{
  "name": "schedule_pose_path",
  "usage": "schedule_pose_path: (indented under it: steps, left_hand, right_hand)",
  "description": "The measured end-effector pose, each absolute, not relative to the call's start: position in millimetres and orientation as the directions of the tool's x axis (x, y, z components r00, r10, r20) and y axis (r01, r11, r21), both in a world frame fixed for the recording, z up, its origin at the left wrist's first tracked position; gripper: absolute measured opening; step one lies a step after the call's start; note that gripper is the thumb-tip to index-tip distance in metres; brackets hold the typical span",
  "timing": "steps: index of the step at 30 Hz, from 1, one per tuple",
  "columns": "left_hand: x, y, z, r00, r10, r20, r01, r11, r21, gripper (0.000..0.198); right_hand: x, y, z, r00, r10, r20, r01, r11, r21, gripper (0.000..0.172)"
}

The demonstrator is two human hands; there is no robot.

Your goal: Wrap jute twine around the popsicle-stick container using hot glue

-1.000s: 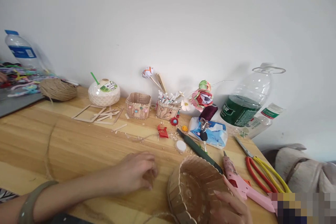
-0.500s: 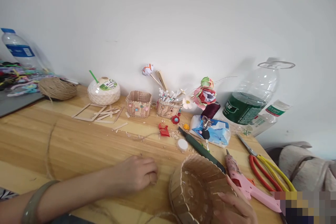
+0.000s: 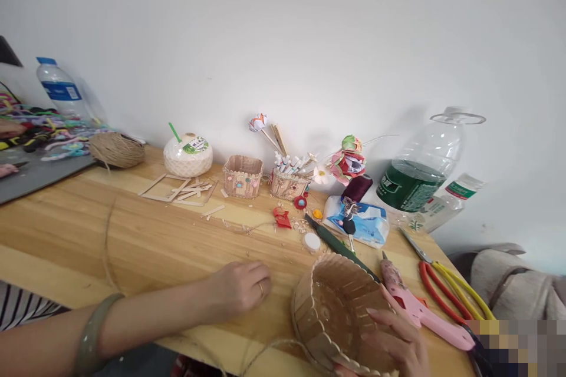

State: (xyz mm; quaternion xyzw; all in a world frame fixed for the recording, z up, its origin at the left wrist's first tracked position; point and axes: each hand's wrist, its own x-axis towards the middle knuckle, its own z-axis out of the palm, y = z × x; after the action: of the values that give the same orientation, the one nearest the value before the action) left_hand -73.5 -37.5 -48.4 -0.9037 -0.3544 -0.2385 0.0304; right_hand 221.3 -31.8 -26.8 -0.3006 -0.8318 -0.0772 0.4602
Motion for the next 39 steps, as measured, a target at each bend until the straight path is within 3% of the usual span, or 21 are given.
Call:
schedule_pose_path:
  steps: [8,15,19,21,23,28,32,35,39]
  left_hand:
    - [-79,-30,-25,0.506,0.806,0.308,0.647,-0.59,0.483,0.023]
    - [-89,-14,-9,0.282,0.937,0.207,0.716,-0.349,0.604,0.025]
    - [-103,-4,-5,0.258,0.948,0.188,0.703,-0.317,0.637,0.023]
    - [-109,-3,-3,0.275,0.94,0.203,0.694,-0.34,0.635,0.031]
    - [-115,-6,0,0.294,0.94,0.171,0.699,-0.334,0.633,0.026]
    - [-124,-23,3,0.367,0.93,-0.031,0.707,-0.257,0.659,0.018]
    - [-127,-39,2,0.385,0.905,-0.181,0.775,-0.21,0.596,0.01]
    - [-126,-46,3,0.486,0.869,-0.093,0.781,-0.384,0.493,0.007]
    - [-124,-44,0,0.59,0.806,0.05,0.773,-0.582,0.253,0.025]
  right_hand:
    - [219,-33,-29,-0.398,0.424,0.814,0.586,0.8,-0.129,0.028]
    - [218,-34,-31,-0.375,0.428,0.822,0.577,0.802,-0.154,0.029]
    - [219,-33,-33,-0.382,0.423,0.822,0.565,0.81,-0.154,0.03]
    - [219,-33,-33,-0.38,0.423,0.822,0.563,0.811,-0.157,0.03]
    - [219,-33,-34,-0.373,0.43,0.822,0.562,0.81,-0.169,0.029]
    - [219,-34,-35,-0.364,0.421,0.831,0.546,0.819,-0.176,0.029]
    - [220,-33,-36,-0.362,0.418,0.833,0.552,0.816,-0.17,0.029]
    - [221,-33,-36,-0.354,0.424,0.833,0.552,0.814,-0.18,0.029]
    - [221,-35,-37,-0.346,0.431,0.833,0.551,0.813,-0.191,0.029]
